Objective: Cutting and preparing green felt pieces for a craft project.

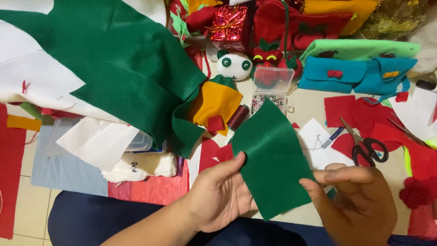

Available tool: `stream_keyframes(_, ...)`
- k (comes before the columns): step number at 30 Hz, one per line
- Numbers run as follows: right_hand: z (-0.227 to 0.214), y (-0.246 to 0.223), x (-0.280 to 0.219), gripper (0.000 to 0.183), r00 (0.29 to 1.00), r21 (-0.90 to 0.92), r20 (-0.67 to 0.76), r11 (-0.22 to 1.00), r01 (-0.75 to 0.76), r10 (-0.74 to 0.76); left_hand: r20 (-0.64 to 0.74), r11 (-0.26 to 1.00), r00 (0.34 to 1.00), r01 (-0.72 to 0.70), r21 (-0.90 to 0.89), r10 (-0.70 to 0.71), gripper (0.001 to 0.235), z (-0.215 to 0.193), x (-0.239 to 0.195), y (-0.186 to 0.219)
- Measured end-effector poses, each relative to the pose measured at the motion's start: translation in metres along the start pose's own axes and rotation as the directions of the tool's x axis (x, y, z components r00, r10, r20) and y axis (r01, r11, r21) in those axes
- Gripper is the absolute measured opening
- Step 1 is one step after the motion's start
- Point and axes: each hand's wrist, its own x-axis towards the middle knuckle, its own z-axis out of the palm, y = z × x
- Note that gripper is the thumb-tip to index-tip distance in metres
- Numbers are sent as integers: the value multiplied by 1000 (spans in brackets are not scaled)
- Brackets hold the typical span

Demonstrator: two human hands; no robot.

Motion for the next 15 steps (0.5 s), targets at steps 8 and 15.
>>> stream_keyframes(8,-11,10,10,46,968,1,164,981,193,-191,9,999,999,40,3,-40,63,2,-1,2)
stream_keyframes(15,-5,-8,4,34,995,-175,46,980,97,-90,3,999,1000,-31,19,31,54,5,-3,2)
